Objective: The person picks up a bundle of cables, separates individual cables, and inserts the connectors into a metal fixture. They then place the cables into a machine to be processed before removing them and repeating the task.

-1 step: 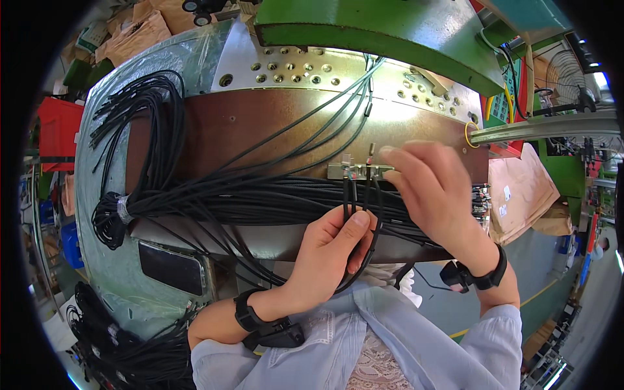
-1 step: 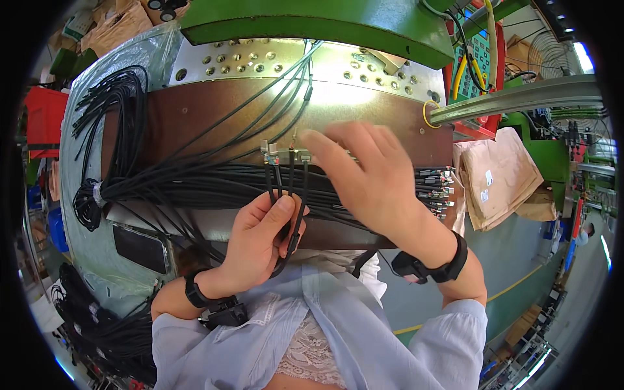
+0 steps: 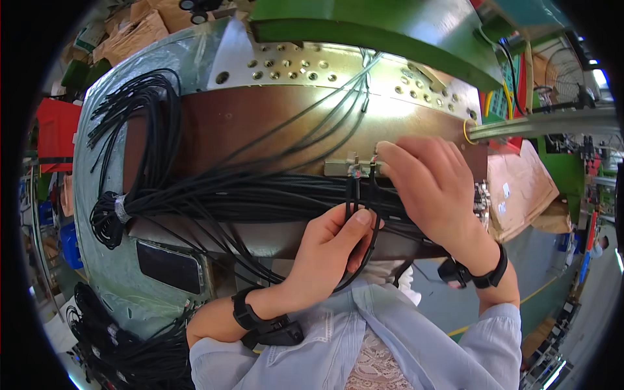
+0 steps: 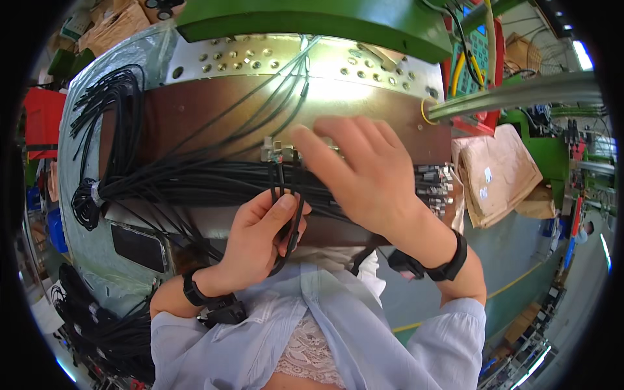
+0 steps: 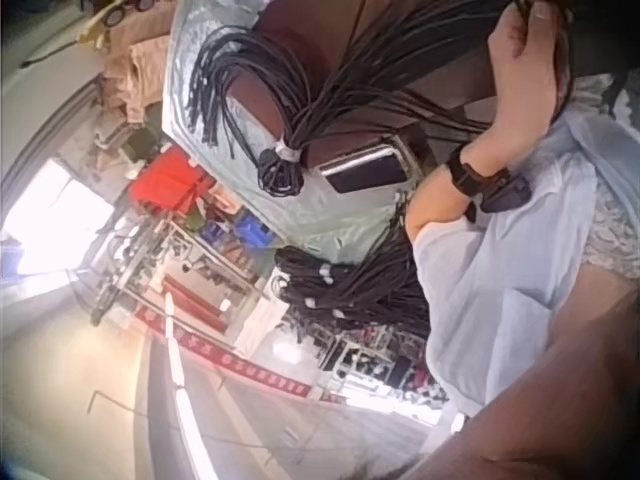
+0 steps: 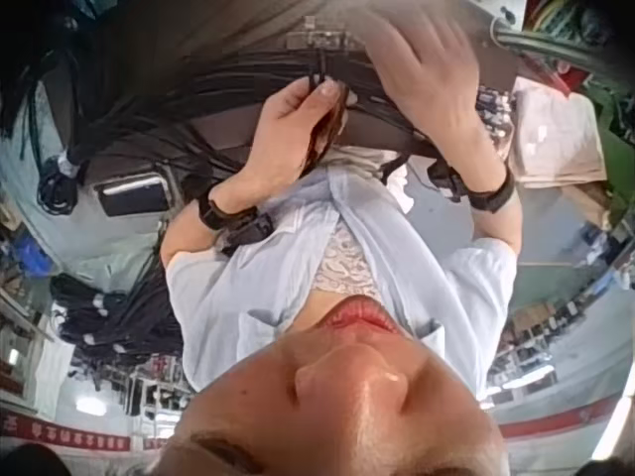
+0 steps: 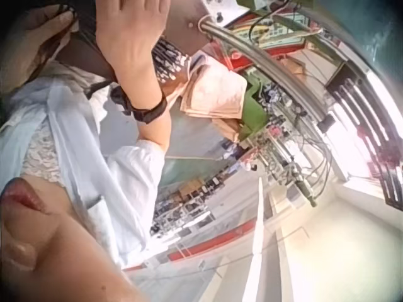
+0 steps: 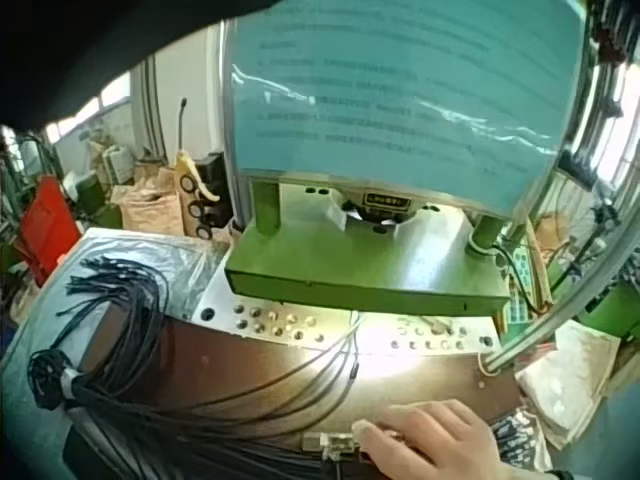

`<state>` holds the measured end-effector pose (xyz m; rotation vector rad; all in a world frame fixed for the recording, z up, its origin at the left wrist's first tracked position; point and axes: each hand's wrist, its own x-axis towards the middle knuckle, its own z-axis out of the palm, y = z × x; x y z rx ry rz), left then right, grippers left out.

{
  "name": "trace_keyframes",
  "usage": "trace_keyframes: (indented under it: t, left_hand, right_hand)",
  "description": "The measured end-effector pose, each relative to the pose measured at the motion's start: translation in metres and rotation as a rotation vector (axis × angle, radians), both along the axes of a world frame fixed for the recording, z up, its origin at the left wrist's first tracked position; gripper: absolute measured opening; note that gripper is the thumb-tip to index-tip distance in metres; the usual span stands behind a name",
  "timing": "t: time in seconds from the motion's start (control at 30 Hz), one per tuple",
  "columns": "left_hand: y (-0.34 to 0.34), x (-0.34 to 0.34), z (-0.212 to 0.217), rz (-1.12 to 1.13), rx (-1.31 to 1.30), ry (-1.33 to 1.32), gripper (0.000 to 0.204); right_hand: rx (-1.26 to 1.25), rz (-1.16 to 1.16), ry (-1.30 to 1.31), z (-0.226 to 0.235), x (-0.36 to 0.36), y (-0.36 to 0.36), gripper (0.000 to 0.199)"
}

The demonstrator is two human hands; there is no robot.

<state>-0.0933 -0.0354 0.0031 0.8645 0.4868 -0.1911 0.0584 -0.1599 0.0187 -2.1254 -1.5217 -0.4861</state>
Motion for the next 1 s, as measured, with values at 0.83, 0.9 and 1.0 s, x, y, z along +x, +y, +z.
trace_keyframes:
  t: [0.83, 0.9, 1.0]
  left_hand:
    - [0.012, 0.019, 0.04, -0.069, -0.228, 0.039, 0.031]
    - [0.012, 0.027, 0.046, -0.14, -0.191, 0.14, 0.032]
    - [0.01, 0.036, 0.055, -0.352, -0.183, 0.065, 0.036]
  right_hand:
    - [-0.012, -0.097, 0.322, -0.02, -0.007, -0.015, 0.02]
    - [0.062, -0.091, 0.126, -0.009, -0.007, -0.021, 0.024]
    - [-0.007, 0.038, 0.043, -0.002, -0.004, -0.031, 0.026]
